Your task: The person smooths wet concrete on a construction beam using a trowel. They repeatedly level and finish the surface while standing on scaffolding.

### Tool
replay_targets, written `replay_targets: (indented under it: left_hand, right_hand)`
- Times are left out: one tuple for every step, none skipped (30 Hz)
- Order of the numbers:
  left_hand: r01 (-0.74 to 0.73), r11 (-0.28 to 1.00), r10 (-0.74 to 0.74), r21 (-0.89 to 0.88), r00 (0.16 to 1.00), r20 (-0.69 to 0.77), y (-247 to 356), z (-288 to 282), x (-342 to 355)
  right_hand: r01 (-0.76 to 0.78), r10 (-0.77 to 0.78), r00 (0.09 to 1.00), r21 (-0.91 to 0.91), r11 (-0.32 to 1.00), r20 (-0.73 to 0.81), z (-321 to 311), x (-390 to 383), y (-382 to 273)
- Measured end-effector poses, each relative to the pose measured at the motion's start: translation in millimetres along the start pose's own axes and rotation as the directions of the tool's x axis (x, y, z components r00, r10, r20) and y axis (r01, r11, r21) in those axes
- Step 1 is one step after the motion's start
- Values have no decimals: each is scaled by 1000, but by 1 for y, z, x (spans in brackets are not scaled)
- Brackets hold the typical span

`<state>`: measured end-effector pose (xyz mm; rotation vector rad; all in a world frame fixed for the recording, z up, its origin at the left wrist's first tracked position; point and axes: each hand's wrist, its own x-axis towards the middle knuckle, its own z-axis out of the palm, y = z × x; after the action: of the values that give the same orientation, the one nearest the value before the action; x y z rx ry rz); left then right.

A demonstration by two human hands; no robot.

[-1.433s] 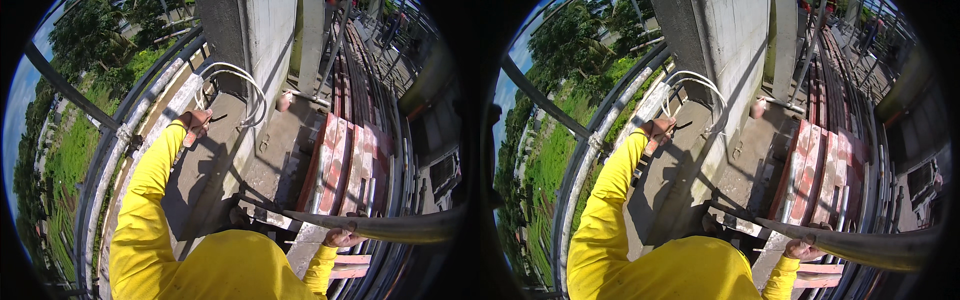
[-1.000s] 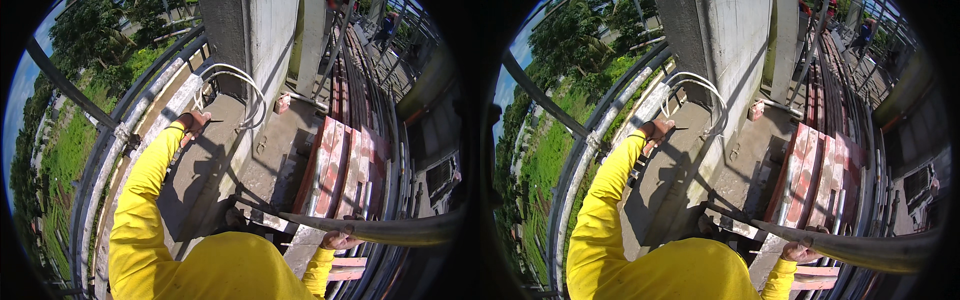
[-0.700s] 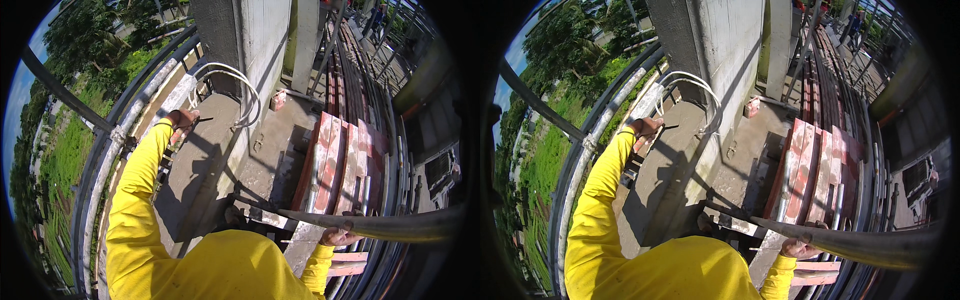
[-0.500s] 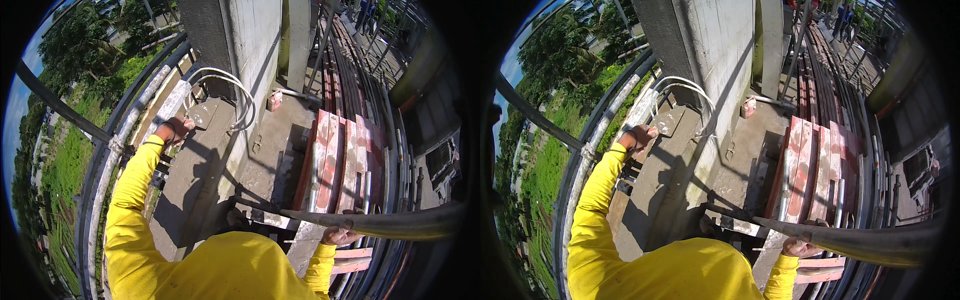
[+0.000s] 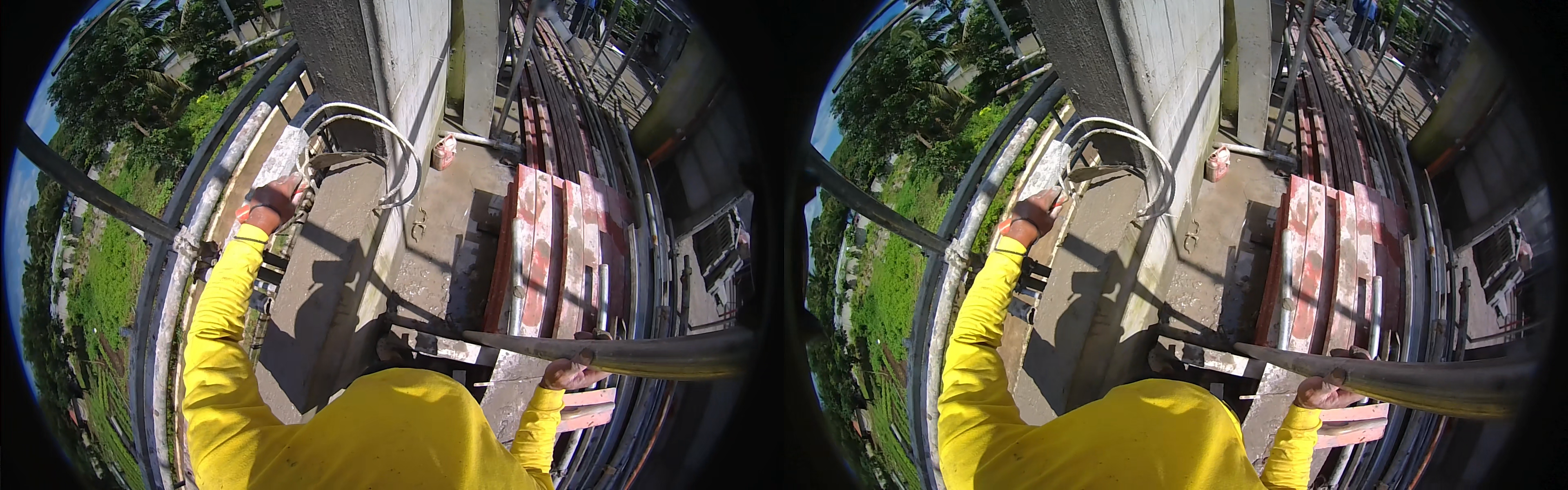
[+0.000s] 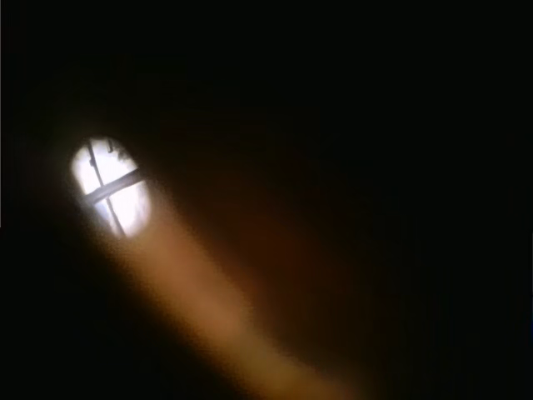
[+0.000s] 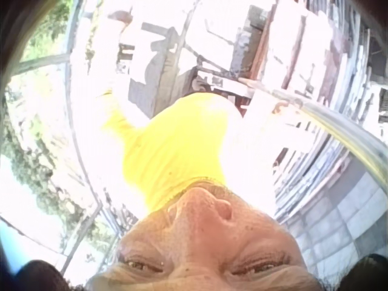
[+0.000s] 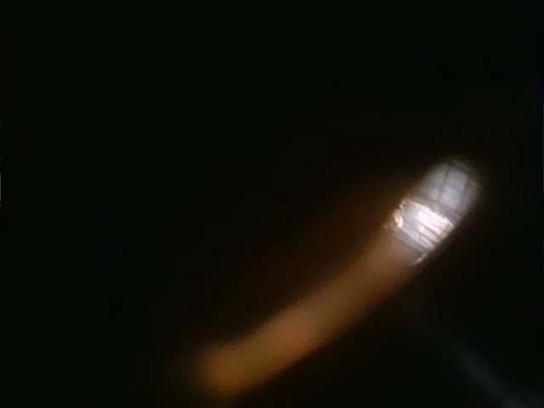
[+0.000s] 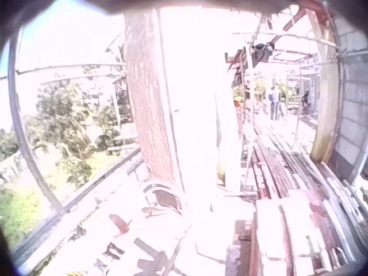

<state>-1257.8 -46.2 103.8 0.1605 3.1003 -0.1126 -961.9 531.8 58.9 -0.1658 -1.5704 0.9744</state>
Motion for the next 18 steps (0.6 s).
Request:
replay_targets:
  left_hand:
    - [-28,999,29,19,999,-43,-2,5,0]
    - [-76,997,76,11,996,-41,-8,8,4]
    - [-123,992,123,5,992,-35,-15,6,5]
    - [-168,986,168,-3,985,-30,-18,6,6]
    - [-163,986,164,-28,986,28,-24,3,8]
    - [-210,978,209,5,977,34,-29,-1,5]
    - [-178,984,179,-13,982,69,-23,-12,3]
    - [-140,990,142,-26,984,105,-12,-28,-3]
    - [-80,994,91,-72,983,158,-3,-48,-9]
    - [-64,982,83,-178,992,100,-8,-50,-17]
    - [-74,978,109,-195,979,175,-17,-53,-16]
    - [-81,973,135,-215,958,252,-25,-56,-17]
    - [-99,961,159,-259,962,222,-25,-62,-25]
    - [-129,935,181,-330,975,130,-33,-59,-35]
    - [-225,914,266,-337,961,80,-40,-60,-42]
    - [-318,885,348,-341,937,30,-46,-62,-50]
    - [-194,903,281,-385,942,185,-50,-66,-56]
    - [-63,912,212,-406,918,334,-54,-72,-62]
  right_hand:
    - [-29,29,999,18,999,-21,3,0,-4]
    - [-57,59,997,37,998,-42,6,0,-6]
    - [-60,62,997,34,998,-37,7,1,-8]
    - [-63,64,997,31,998,-32,8,2,-10]
    - [-66,67,997,29,997,-27,9,4,-11]
    - [-73,74,997,46,996,-22,10,5,-13]
    - [-79,80,997,57,995,-17,11,8,-15]
    - [-89,90,996,73,993,-10,12,7,-16]
    - [-83,85,996,44,996,-27,12,6,-20]
    - [-83,85,995,48,995,-44,14,5,-22]
    - [-83,86,994,52,995,-60,17,7,-22]
    - [-84,88,994,54,995,-72,18,6,-22]
    - [-82,83,995,33,996,-51,15,5,-22]
    - [-77,78,997,12,997,-30,12,5,-22]
    - [-77,77,996,4,997,-40,18,7,-26]
    - [-76,75,996,-6,997,-49,22,8,-31]
    - [-70,72,997,-89,994,18,16,8,-32]
    - [-67,67,998,-88,994,0,17,9,-32]
